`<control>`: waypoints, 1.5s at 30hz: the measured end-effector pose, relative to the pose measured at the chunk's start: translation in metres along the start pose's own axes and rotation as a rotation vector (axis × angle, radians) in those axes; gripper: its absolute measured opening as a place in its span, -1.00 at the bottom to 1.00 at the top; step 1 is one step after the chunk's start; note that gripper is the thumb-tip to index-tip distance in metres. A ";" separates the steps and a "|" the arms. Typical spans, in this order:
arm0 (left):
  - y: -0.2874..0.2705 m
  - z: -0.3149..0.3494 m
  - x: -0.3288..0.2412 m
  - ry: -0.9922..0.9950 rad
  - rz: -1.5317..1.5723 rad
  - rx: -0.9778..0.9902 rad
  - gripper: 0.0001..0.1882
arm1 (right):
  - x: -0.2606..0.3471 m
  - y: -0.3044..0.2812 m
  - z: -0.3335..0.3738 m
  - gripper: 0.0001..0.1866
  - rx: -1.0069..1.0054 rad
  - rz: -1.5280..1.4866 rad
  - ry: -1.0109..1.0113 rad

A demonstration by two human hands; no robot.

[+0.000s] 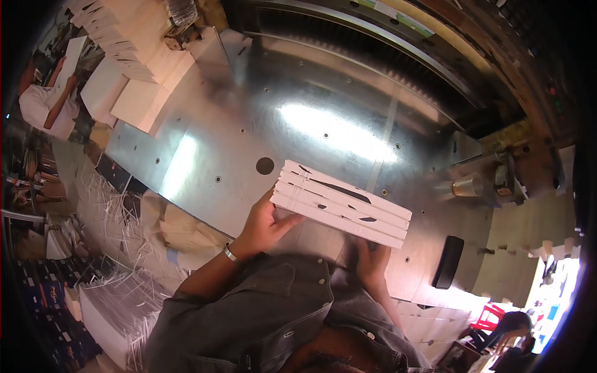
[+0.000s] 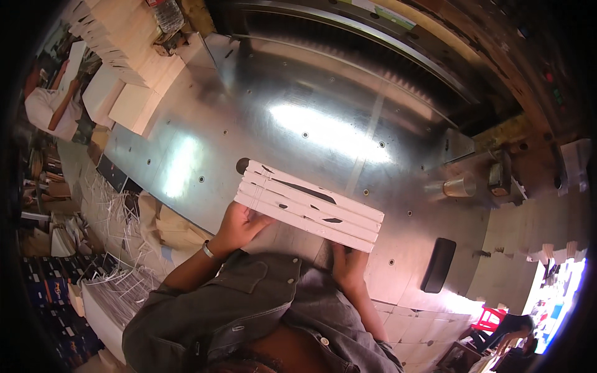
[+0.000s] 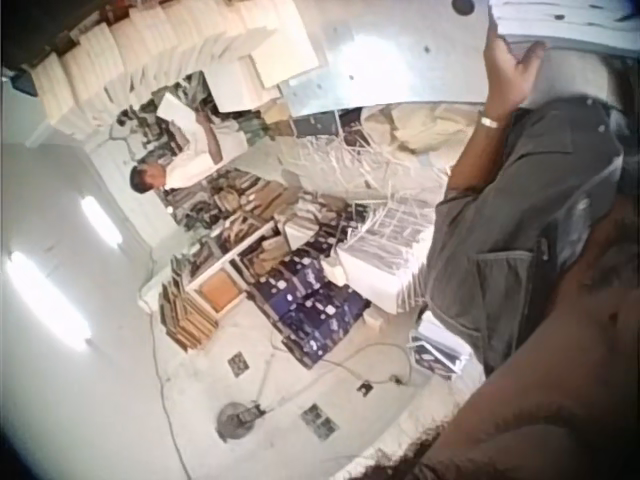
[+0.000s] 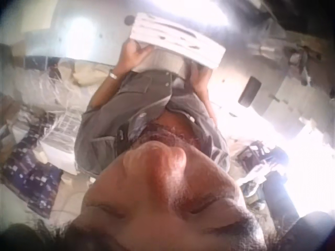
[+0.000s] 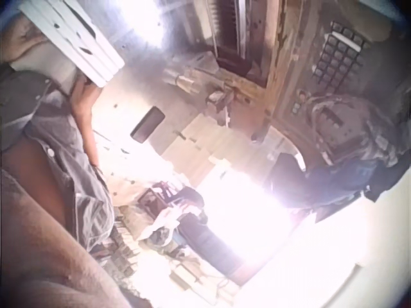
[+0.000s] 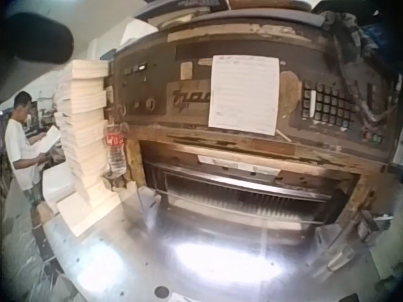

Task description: The person takes blocks of paper from a large industrial cutting machine, organizes them, and stacks them into a large vertical pile on the workbench.

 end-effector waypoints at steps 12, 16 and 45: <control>0.004 0.015 -0.006 0.021 -0.406 -0.054 -0.51 | -0.022 0.004 0.022 -0.61 0.050 0.410 -0.112; 0.004 0.013 -0.002 -0.016 -0.373 -0.059 -0.45 | -0.031 0.008 0.023 -0.61 0.025 0.413 -0.059; -0.003 0.005 -0.033 0.074 -0.259 0.007 -0.35 | -0.035 -0.016 0.010 -0.65 0.188 0.067 0.164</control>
Point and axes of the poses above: each hand's wrist, its own z-axis away from the middle knuckle, its own y-axis out of the palm, x = y × z, the point moved 8 cm from there along -z, towards the middle knuckle, and after that the axes turned 15 degrees about x, right-handed, at the moved point
